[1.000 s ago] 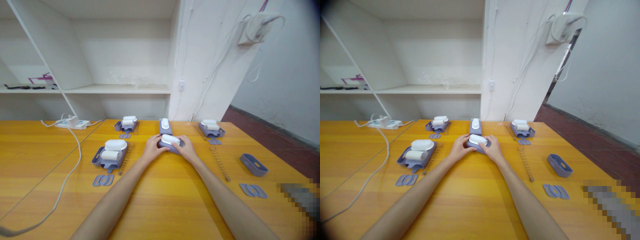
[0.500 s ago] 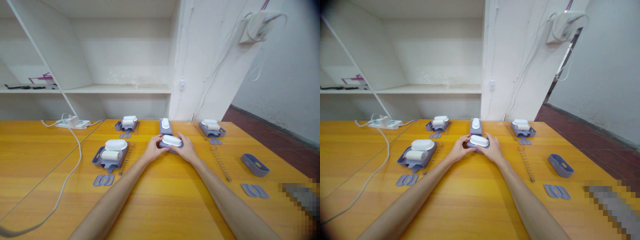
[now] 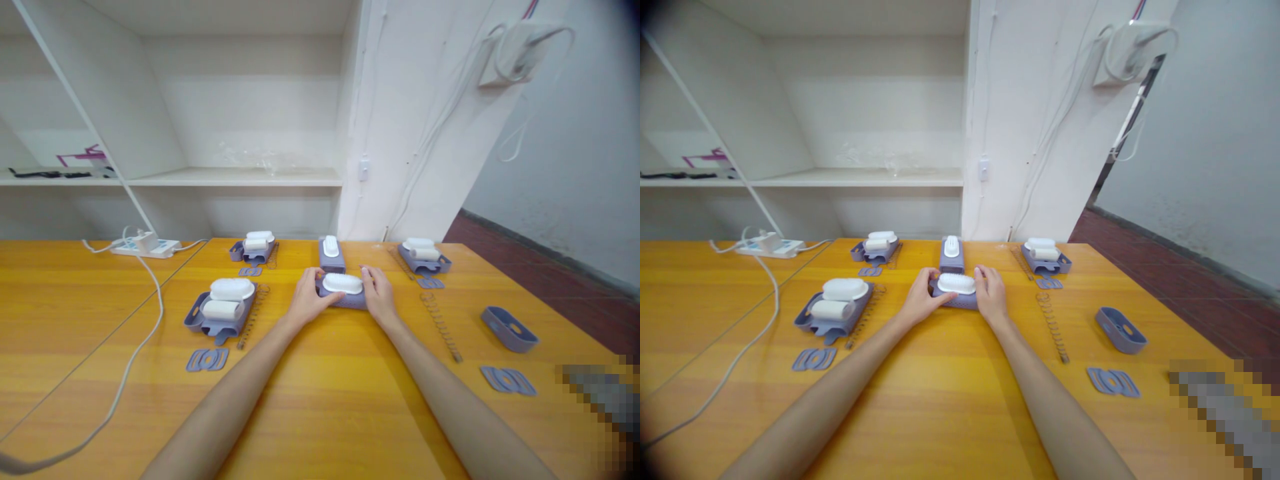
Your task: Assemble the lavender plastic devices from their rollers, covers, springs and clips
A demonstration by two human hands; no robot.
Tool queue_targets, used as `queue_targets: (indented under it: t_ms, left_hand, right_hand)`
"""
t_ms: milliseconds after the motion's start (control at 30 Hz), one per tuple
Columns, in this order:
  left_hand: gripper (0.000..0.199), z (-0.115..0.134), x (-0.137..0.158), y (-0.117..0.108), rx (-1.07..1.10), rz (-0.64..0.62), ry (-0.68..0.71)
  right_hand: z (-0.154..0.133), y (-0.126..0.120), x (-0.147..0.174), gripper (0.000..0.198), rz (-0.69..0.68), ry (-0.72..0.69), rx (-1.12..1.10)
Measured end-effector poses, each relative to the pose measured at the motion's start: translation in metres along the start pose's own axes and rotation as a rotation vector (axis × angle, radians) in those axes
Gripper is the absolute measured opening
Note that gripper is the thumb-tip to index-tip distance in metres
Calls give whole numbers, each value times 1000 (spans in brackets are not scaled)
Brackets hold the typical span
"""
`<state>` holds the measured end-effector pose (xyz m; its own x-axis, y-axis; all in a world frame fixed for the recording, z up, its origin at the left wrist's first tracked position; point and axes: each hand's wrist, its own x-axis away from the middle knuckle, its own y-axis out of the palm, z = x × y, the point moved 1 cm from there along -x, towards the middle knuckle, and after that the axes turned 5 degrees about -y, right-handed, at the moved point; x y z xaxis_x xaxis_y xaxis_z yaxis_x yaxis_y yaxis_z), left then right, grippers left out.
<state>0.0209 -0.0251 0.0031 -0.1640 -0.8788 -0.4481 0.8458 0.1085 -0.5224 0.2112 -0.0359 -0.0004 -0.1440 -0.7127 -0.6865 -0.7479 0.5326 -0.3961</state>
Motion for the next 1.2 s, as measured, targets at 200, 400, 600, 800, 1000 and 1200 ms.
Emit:
queue_targets:
  t_ms: [200,400,600,800,1000,1200]
  left_hand:
    - [43,3,-1,-2,-31,24,8]
    - [28,-1,-4,-4,7,134,-56]
    - [35,-11,-7,-4,22,180,-149]
    - [41,-16,-9,-1,7,139,-155]
    - [45,-16,-8,1,-11,112,-139]
    - [47,-16,-8,2,-29,89,-131]
  right_hand:
    - [4,-3,-1,37,66,39,65]
    - [3,-8,-1,36,137,65,145]
    - [0,-9,1,41,157,97,191]
    - [2,-7,4,50,79,136,208]
    - [3,-6,3,49,34,109,199]
    - [-1,-4,3,45,-11,63,198]
